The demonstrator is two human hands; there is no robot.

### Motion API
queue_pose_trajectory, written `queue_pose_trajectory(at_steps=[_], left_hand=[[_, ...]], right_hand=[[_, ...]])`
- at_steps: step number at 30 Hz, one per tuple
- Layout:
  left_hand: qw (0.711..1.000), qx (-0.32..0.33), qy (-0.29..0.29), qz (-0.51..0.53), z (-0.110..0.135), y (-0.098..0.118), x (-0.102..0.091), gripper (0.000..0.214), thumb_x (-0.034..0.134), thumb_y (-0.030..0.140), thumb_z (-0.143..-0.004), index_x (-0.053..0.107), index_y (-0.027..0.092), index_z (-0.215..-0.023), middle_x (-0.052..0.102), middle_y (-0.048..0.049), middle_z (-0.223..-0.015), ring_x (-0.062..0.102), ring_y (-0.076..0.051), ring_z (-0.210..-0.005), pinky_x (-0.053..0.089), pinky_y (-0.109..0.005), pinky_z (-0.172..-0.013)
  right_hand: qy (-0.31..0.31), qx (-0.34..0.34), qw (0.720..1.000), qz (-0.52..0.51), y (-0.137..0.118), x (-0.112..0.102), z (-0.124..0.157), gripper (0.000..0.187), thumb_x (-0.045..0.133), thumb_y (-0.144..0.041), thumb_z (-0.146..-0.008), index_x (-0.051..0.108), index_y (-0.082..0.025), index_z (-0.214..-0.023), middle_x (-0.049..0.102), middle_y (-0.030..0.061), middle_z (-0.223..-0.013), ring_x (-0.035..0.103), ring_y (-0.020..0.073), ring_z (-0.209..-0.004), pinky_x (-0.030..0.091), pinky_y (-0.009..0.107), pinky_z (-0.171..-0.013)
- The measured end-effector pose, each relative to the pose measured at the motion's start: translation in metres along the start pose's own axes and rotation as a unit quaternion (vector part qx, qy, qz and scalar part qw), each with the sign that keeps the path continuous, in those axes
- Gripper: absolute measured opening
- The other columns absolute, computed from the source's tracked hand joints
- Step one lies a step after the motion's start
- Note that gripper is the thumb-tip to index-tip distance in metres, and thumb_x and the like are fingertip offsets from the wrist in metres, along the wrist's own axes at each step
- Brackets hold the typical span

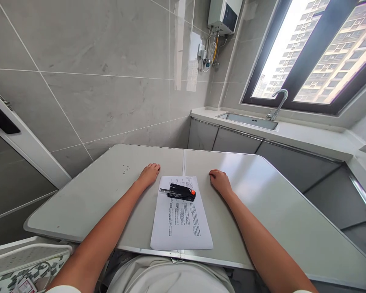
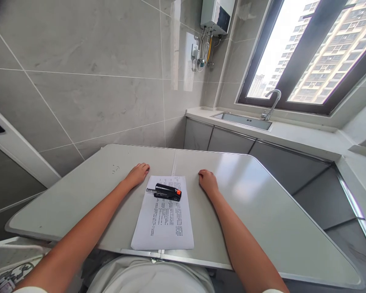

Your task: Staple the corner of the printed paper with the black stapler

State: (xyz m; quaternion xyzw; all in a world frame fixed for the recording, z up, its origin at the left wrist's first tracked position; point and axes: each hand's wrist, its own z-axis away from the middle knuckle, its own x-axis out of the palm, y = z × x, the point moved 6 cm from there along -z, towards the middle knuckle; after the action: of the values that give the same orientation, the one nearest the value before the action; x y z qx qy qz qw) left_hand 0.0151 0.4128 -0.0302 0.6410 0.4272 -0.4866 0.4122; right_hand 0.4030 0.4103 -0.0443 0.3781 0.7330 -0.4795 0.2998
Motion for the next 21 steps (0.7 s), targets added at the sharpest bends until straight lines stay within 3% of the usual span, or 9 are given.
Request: queue_pose_trajectory(at_steps=[2,5,7,9,12,16,18,21], left_hand=[[1.000,0.002,-0.002,-0.001,0.007,0.002,-0.003,0.024,0.046,0.013,-0.100,0.066,0.020,-0.111,0.068,-0.0108,-0.116,0.059,-0.027,-0.109,0.046,-0.037,-0.090],[1.000,0.001,-0.005,0.007,0.020,0.007,-0.006,0.024,0.045,0.010,-0.098,0.066,0.020,-0.105,0.067,-0.0100,-0.109,0.060,-0.025,-0.105,0.046,-0.034,-0.084],[0.999,-0.020,-0.008,0.027,0.028,0.007,-0.008,0.023,0.046,0.010,-0.098,0.067,0.020,-0.097,0.066,-0.0100,-0.101,0.061,-0.025,-0.098,0.046,-0.032,-0.079],[0.998,-0.051,-0.011,0.047,0.036,0.006,-0.010,0.020,0.049,0.012,-0.097,0.066,0.019,-0.089,0.065,-0.0096,-0.095,0.062,-0.023,-0.089,0.045,-0.032,-0.075],[0.993,-0.091,0.004,0.077,0.044,0.002,-0.014,0.020,0.048,0.016,-0.098,0.062,0.019,-0.084,0.064,-0.0093,-0.093,0.062,-0.021,-0.080,0.044,-0.032,-0.070],[0.983,-0.083,0.055,0.154,0.052,0.008,-0.023,0.022,0.040,0.023,-0.104,0.056,0.020,-0.090,0.065,-0.0080,-0.100,0.061,-0.020,-0.081,0.042,-0.030,-0.068],[0.981,-0.048,0.065,0.177,0.055,0.017,-0.027,0.021,0.037,0.025,-0.105,0.054,0.021,-0.093,0.065,-0.0060,-0.098,0.060,-0.019,-0.080,0.041,-0.030,-0.066],[0.982,-0.011,0.083,0.168,0.058,0.032,-0.033,0.022,0.035,0.023,-0.105,0.053,0.022,-0.093,0.063,-0.0048,-0.094,0.057,-0.019,-0.079,0.039,-0.030,-0.064]], right_hand=[[-0.020,-0.028,0.999,0.002,-0.004,0.006,0.000,0.041,0.046,-0.013,-0.090,0.074,-0.021,-0.119,0.071,0.0073,-0.130,0.066,0.0259,-0.117,0.050,0.039,-0.104],[-0.045,-0.055,0.997,0.009,-0.007,0.014,0.001,0.058,0.041,-0.011,-0.092,0.053,-0.017,-0.149,0.063,0.0112,-0.143,0.056,0.0274,-0.133,0.045,0.043,-0.112],[-0.043,-0.054,0.998,0.006,-0.006,0.015,0.001,0.064,0.040,-0.011,-0.092,0.041,-0.014,-0.156,0.059,0.0129,-0.147,0.053,0.0284,-0.135,0.044,0.046,-0.113],[-0.013,-0.045,0.999,-0.003,-0.005,0.010,0.002,0.062,0.040,-0.011,-0.090,0.045,-0.014,-0.152,0.060,0.0130,-0.145,0.052,0.0296,-0.134,0.045,0.047,-0.110],[0.060,-0.033,0.997,-0.032,-0.012,-0.002,0.003,0.045,0.043,-0.012,-0.088,0.063,-0.018,-0.128,0.069,0.0125,-0.125,0.058,0.0300,-0.120,0.049,0.047,-0.101],[0.123,-0.077,0.982,-0.121,-0.049,-0.013,0.015,0.020,0.048,-0.021,-0.094,0.067,-0.021,-0.097,0.071,0.0083,-0.095,0.062,0.0263,-0.095,0.051,0.042,-0.086],[0.109,-0.135,0.970,-0.169,-0.080,-0.015,0.026,0.019,0.050,-0.026,-0.099,0.066,-0.022,-0.091,0.069,0.0062,-0.088,0.061,0.0237,-0.086,0.050,0.039,-0.081],[0.026,-0.247,0.946,-0.207,-0.128,-0.011,0.047,0.021,0.047,-0.027,-0.104,0.067,-0.023,-0.099,0.069,0.0061,-0.092,0.060,0.0223,-0.088,0.050,0.038,-0.082]])
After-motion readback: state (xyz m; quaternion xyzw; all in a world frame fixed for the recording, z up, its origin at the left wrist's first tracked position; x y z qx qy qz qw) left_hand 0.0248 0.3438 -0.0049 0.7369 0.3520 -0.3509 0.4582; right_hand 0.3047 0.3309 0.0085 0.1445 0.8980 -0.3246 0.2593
